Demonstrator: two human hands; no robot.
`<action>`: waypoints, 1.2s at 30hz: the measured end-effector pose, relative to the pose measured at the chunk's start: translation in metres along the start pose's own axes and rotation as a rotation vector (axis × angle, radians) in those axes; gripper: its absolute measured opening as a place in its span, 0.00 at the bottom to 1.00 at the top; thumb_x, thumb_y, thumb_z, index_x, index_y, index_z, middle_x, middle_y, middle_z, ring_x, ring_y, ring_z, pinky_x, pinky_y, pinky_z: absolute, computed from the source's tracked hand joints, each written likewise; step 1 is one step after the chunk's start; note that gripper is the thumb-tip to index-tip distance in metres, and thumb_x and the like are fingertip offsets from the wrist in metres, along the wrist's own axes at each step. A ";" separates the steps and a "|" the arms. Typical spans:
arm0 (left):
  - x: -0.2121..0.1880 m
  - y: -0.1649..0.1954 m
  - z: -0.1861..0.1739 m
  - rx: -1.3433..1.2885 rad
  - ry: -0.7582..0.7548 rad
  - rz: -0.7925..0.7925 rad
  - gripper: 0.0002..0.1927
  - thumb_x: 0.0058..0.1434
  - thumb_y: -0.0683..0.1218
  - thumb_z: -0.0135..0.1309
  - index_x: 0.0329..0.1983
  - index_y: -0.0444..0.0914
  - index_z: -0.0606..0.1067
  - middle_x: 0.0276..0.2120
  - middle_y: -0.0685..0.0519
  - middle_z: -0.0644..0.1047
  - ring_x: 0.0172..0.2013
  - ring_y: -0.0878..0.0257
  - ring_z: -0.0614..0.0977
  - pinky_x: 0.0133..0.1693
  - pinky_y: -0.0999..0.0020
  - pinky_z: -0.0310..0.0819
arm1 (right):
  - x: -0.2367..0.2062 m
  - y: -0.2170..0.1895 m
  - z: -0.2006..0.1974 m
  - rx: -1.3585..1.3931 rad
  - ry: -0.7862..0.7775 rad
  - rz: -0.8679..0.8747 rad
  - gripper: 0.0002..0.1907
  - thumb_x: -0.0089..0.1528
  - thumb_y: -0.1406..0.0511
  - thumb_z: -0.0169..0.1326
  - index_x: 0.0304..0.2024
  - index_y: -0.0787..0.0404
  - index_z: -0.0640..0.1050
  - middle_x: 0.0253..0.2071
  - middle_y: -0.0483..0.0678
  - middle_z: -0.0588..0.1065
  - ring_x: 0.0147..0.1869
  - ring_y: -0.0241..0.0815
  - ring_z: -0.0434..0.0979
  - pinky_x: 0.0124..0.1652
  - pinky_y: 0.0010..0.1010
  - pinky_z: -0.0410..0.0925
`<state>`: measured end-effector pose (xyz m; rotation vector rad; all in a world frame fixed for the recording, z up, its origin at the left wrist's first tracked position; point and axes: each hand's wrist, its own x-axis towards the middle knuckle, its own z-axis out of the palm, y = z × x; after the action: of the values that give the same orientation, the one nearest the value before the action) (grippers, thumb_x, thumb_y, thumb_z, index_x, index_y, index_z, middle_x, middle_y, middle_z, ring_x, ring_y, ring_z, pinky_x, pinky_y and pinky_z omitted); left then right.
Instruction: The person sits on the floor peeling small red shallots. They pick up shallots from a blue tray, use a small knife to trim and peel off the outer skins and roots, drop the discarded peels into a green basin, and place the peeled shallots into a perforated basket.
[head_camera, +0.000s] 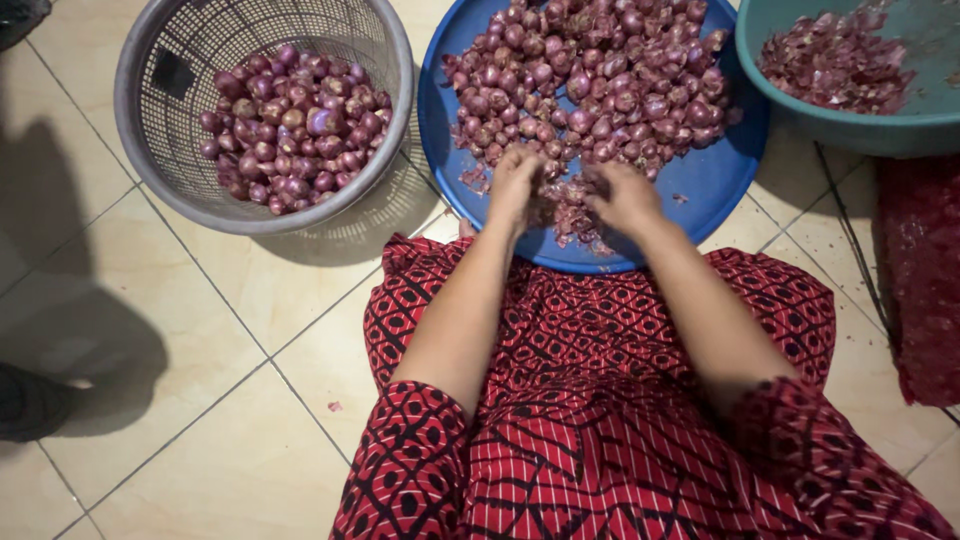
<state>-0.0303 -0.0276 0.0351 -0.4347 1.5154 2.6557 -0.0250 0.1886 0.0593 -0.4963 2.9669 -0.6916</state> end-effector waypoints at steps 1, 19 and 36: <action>0.002 -0.005 0.000 0.079 0.045 -0.025 0.09 0.63 0.44 0.62 0.37 0.38 0.73 0.29 0.53 0.74 0.29 0.62 0.73 0.30 0.69 0.67 | 0.001 -0.009 0.008 -0.102 -0.009 -0.033 0.29 0.52 0.60 0.66 0.57 0.49 0.76 0.51 0.56 0.77 0.49 0.59 0.77 0.47 0.47 0.70; -0.018 -0.010 0.016 0.141 -0.294 -0.080 0.17 0.70 0.46 0.53 0.60 0.36 0.74 0.45 0.53 0.81 0.41 0.66 0.81 0.38 0.73 0.76 | 0.004 -0.008 0.006 0.903 0.141 -0.045 0.16 0.65 0.67 0.63 0.53 0.65 0.79 0.51 0.45 0.80 0.52 0.32 0.77 0.53 0.26 0.71; -0.046 -0.003 0.026 0.372 -0.301 0.403 0.28 0.56 0.39 0.67 0.60 0.38 0.73 0.50 0.52 0.80 0.50 0.65 0.81 0.53 0.69 0.77 | -0.007 -0.018 -0.007 1.110 0.117 0.229 0.09 0.70 0.64 0.57 0.48 0.65 0.76 0.35 0.46 0.74 0.33 0.36 0.66 0.33 0.29 0.60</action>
<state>0.0088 0.0008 0.0573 0.3100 2.0981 2.4432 -0.0141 0.1786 0.0736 -0.0131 2.1259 -2.0939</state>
